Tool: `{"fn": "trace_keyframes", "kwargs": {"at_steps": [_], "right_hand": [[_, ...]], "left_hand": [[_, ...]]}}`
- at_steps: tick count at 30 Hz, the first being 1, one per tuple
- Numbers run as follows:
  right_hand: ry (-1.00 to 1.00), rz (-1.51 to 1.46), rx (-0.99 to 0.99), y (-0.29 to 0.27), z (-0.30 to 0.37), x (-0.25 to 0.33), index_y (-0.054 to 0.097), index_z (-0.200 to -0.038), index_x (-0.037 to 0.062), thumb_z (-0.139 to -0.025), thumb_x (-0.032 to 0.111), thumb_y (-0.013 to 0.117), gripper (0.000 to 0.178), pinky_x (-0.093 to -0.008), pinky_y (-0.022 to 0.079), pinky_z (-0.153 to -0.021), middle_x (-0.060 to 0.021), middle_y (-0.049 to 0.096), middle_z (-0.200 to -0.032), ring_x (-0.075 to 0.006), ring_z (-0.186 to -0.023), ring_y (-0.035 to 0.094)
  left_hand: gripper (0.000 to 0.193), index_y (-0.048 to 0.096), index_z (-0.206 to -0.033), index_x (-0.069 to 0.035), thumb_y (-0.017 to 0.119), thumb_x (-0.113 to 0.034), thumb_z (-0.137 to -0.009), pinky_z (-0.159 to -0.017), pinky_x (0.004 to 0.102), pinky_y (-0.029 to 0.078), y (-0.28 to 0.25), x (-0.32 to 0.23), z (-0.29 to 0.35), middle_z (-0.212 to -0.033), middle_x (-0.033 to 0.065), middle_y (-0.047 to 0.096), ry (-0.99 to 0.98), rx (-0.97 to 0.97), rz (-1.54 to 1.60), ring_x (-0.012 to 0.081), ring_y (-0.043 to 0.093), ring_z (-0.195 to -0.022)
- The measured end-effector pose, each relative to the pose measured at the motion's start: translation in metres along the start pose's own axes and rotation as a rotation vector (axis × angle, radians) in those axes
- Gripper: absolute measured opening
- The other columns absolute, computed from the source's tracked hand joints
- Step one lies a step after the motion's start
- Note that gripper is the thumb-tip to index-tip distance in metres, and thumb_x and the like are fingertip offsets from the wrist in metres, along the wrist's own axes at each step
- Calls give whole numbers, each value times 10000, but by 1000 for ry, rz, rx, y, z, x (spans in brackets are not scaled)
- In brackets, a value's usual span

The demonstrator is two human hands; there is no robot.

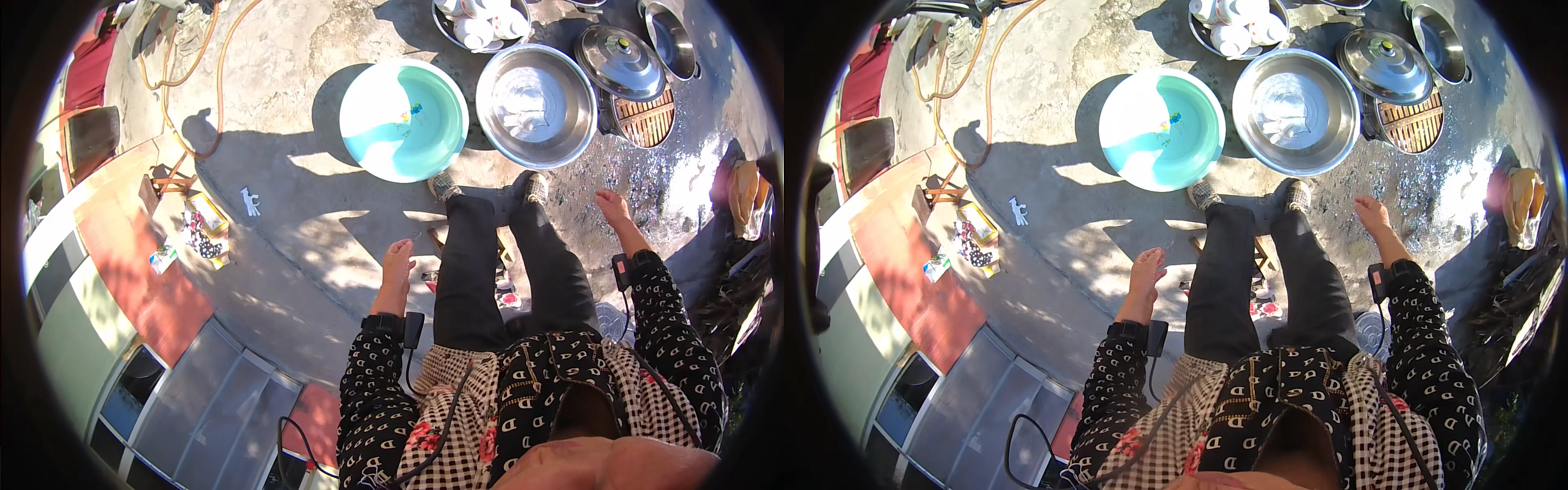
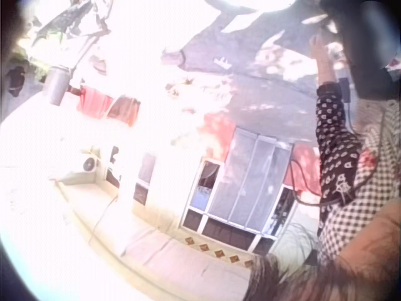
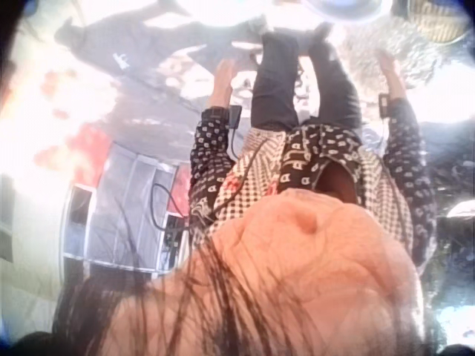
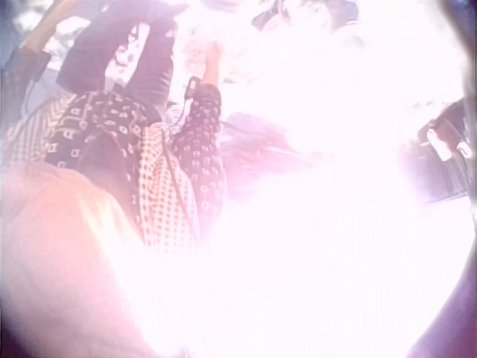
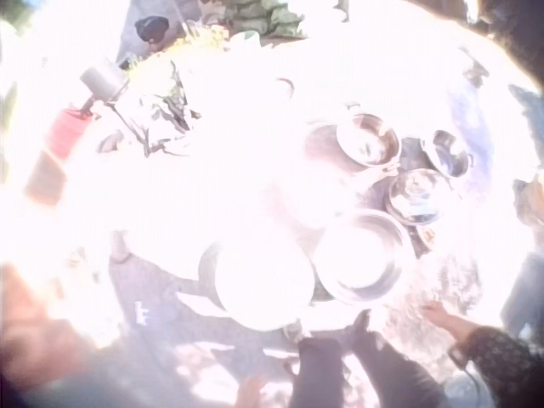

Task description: The person scrubs a black wok with a steel wool pad, rinses it, and sets it aside. They then scrub and rinse a light green plastic basin, followed by rinsing their hands in a metal bowl.

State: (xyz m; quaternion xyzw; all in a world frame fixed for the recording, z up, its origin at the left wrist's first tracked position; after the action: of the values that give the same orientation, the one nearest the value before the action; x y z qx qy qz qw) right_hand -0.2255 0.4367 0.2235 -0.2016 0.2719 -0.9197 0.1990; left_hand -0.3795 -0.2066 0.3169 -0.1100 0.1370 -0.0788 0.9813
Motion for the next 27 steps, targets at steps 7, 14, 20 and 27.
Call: {"fn": "trace_keyframes", "kwargs": {"at_steps": [7, 14, 20, 27], "right_hand": [[-151, -62, 76, 9, 3, 151, 726, -1152, 62, -889, 290, 673, 352, -348, 547, -865, -132, 753, -1033, -225, -949, 718], [-49, -195, 198, 120, -35, 233, 755, -1054, 67, -858, 320, 663, 333, -351, 542, -823, -99, 756, -896, -224, -866, 708], [36, 52, 276, 237, -76, 275, 637, -1312, 93, -815, 404, 692, 588, -391, 519, -940, -157, 716, -1162, -291, -1079, 679], [429, -210, 308, 298, -111, 272, 123, -1560, -60, -730, 459, 811, 1196, -386, 446, -1082, -283, 426, -1499, -337, -1348, 497]], "left_hand": [[360, 595, -1237, -75, 668, -285, -954, -880, 382, 519, -78, 36, 9, -1201, 62, 642, -95, -89, 132, 189, 588, -1059], [379, 597, -1227, -78, 691, -289, -927, -886, 412, 505, -158, 90, -11, -1113, 37, 619, -172, -186, 105, 174, 566, -1016], [368, 607, -1252, -53, 640, -279, -963, -897, 423, 480, -157, 140, 5, -1201, 72, 608, -294, -230, 77, 208, 567, -1081], [311, 613, -1218, -86, 643, -268, -967, -878, 395, 456, -141, 171, 34, -1132, 15, 633, -393, -244, 102, 151, 564, -1052]]}}
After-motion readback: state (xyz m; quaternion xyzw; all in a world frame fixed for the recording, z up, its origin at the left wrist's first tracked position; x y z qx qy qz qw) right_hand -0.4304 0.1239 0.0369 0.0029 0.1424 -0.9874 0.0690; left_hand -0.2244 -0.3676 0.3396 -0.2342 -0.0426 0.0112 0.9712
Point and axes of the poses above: each hand's wrist, its own z-axis away from the middle knuckle, its own y-axis out of the palm, x = y × z, the point moved 10 cm from there along -z, towards the middle knuckle
